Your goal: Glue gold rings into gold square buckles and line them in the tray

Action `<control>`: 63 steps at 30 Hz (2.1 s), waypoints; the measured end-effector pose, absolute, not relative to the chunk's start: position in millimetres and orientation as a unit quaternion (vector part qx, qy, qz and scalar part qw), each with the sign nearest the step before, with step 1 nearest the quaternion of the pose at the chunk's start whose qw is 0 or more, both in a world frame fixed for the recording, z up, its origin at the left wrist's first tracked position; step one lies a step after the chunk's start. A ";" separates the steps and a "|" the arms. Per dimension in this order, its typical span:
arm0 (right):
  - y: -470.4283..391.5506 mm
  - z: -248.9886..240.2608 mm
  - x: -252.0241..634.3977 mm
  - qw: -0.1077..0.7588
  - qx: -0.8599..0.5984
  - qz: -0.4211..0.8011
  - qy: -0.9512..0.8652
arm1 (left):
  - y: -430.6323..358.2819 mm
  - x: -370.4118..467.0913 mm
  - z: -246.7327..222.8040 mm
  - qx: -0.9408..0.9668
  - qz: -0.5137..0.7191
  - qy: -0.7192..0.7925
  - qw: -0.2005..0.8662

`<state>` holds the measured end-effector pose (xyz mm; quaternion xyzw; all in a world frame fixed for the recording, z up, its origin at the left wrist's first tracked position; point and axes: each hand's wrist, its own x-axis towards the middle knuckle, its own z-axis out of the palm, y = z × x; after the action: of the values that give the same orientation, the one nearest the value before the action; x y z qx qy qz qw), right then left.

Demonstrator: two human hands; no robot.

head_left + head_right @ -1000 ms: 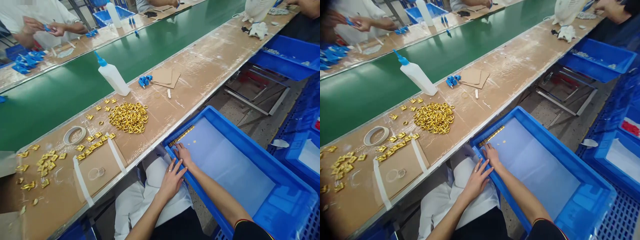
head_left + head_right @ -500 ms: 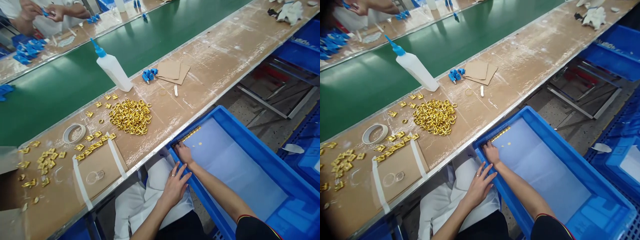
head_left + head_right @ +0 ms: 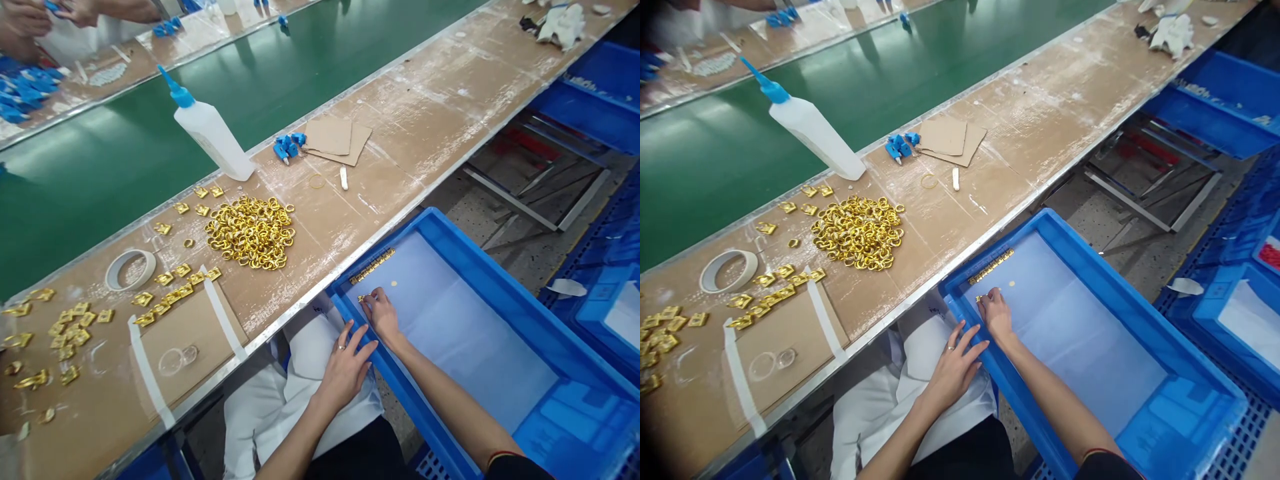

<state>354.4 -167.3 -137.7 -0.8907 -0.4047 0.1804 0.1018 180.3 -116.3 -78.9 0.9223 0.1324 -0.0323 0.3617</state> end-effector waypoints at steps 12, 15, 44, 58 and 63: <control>-163.6 -143.4 354.3 0.142 -0.856 0.122 -0.482 | -115.0 178.8 -81.6 0.944 -0.007 0.109 0.312; -154.7 -147.1 359.2 0.124 -0.846 0.122 -0.504 | -115.0 177.9 -83.4 0.942 0.000 0.107 0.317; -115.9 -130.7 396.8 0.024 -0.831 0.158 -0.533 | -113.2 178.5 -80.7 0.942 -0.028 0.105 0.319; -124.7 -120.0 374.8 -0.012 -0.864 0.218 -0.455 | -114.3 178.4 -82.3 0.936 -0.016 0.115 0.333; -129.2 -120.0 371.4 0.009 -0.883 0.215 -0.417 | -113.4 178.7 -81.8 0.934 -0.021 0.113 0.339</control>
<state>371.4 -129.2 -120.0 -0.8832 -0.4169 0.2148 0.0091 178.7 -113.4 -81.8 0.9337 0.1128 -0.0211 0.3391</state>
